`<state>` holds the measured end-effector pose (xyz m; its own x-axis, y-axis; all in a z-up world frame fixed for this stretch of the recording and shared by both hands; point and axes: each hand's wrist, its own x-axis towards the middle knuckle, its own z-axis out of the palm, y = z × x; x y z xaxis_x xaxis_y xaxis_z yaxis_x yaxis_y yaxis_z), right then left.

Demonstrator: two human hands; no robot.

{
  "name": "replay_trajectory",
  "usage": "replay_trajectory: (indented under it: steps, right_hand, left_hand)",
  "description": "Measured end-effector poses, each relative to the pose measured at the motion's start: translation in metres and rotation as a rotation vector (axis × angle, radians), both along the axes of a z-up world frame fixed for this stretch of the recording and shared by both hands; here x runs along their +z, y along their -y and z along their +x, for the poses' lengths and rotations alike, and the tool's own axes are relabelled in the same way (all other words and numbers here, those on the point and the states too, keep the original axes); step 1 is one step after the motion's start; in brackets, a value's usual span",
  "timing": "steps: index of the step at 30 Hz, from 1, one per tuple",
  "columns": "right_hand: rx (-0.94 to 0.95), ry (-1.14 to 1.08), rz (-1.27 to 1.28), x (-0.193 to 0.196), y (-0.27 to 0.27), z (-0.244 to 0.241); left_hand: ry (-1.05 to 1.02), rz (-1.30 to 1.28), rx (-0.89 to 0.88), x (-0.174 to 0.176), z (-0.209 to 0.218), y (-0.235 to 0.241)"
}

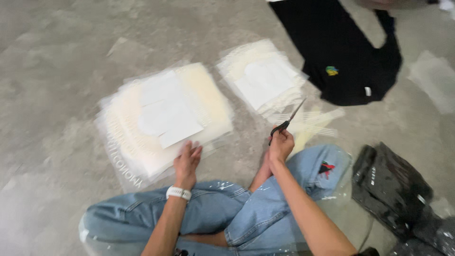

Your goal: The person sits on the floor and uses scissors to cut the edges of stacked transparent plastic sheets. They repeatedly trim the sides of the stack, separating the cut strips and moving them aside.

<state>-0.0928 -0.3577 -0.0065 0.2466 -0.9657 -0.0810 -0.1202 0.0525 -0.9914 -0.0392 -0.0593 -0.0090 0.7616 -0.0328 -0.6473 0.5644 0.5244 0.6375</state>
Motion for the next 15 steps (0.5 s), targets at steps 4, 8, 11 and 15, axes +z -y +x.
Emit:
replay_trajectory:
  steps: [4, 8, 11, 15]
  right_hand:
    - [0.601, -0.096, 0.128, 0.044, -0.086, -0.025]
    - [0.853, -0.29, 0.491, 0.075, -0.148, -0.05]
    - [0.934, -0.37, 0.712, 0.083, -0.167, -0.061]
    - [0.954, -0.416, 0.826, 0.072, -0.164, -0.067]
  left_hand:
    - [-0.013, 0.018, 0.036, 0.003, 0.004, 0.003]
    - [0.023, 0.142, 0.082, -0.002, 0.007, -0.008]
    - [-0.021, 0.138, 0.206, -0.017, 0.007, -0.011]
    - [-0.008, 0.019, 0.278, -0.004, 0.006, -0.005]
